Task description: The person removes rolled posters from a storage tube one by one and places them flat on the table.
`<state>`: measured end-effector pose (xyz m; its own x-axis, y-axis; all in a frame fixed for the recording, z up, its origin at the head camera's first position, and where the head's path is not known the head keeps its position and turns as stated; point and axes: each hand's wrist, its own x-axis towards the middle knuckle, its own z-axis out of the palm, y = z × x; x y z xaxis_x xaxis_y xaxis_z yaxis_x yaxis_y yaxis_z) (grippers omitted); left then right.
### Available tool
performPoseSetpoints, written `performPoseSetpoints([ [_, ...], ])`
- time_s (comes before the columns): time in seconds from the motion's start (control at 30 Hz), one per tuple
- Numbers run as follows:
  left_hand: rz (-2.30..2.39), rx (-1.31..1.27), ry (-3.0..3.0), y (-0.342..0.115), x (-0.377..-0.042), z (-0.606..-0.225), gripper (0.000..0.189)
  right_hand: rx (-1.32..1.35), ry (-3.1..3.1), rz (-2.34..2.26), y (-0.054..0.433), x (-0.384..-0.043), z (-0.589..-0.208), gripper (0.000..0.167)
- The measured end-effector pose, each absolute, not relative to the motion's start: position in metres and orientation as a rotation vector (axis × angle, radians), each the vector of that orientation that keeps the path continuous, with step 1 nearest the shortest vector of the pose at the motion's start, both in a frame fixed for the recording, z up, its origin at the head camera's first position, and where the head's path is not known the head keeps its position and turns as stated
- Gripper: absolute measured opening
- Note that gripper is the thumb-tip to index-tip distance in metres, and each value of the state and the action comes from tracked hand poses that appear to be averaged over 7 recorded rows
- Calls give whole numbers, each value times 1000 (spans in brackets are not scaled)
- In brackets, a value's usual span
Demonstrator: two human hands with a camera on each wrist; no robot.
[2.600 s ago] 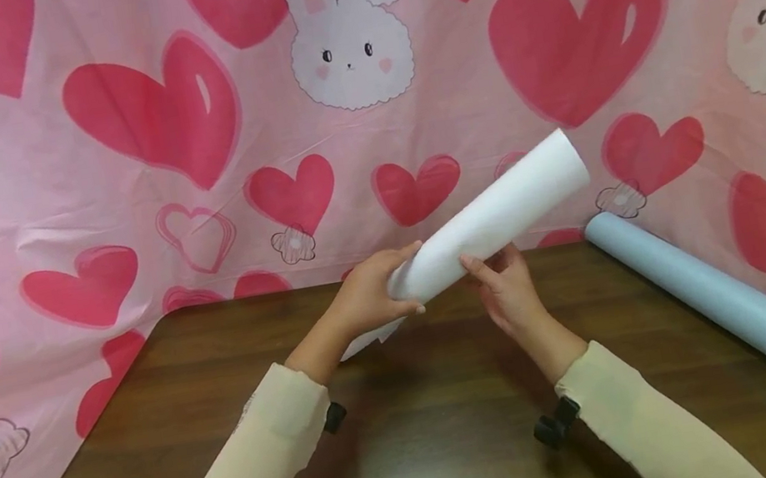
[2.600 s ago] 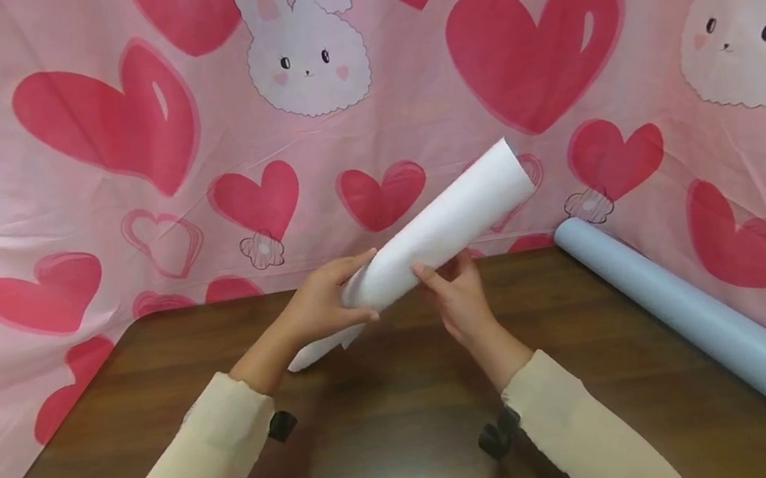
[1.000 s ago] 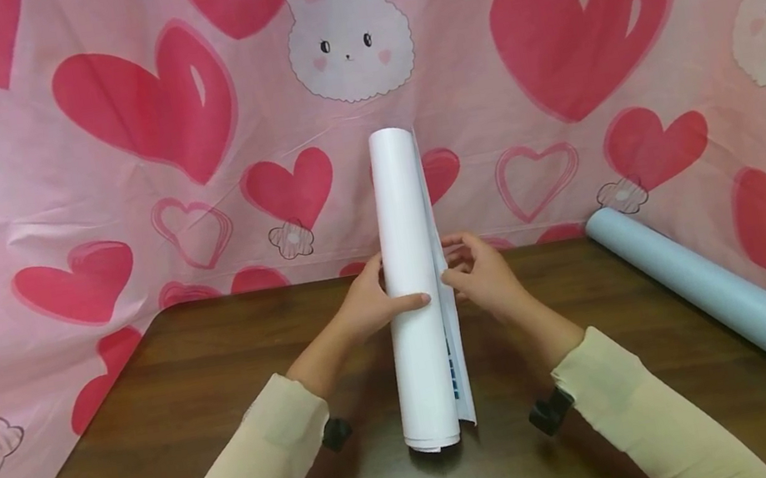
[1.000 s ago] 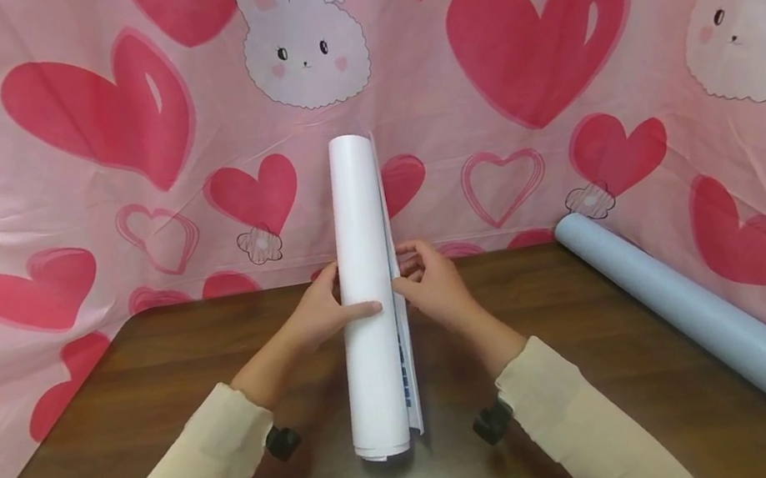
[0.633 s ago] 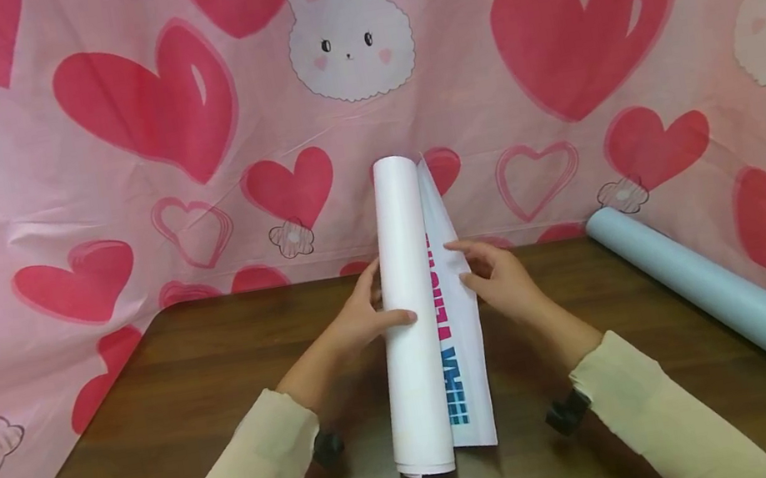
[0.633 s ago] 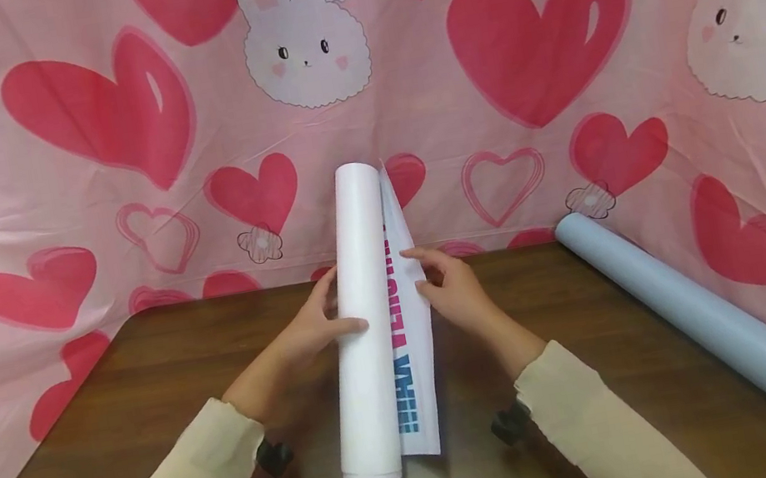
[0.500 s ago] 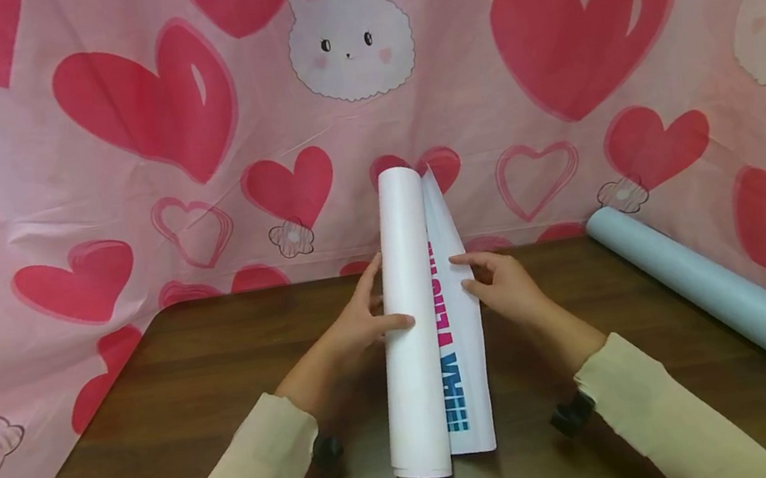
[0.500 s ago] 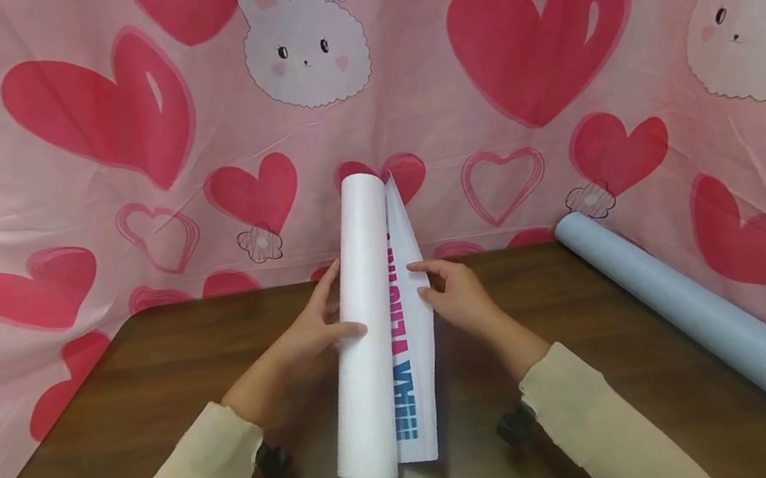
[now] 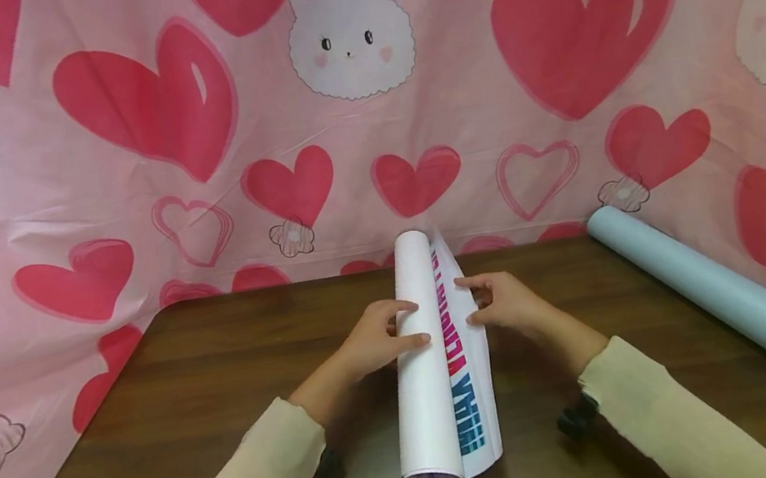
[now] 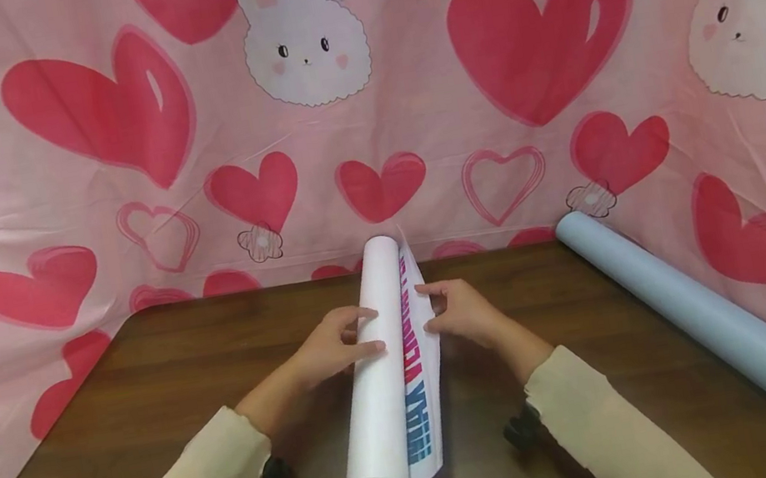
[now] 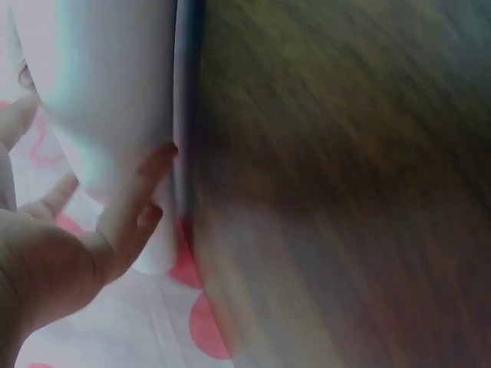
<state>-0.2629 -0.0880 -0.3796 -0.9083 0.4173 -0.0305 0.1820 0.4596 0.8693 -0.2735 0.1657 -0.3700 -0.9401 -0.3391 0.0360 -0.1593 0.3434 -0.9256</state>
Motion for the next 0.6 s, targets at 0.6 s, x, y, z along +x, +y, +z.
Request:
performPoseSetpoints([
  [0.6,538,1172,2816,-88,-273,-369,21,-401,2370,-1644,187,-288,-378,63],
])
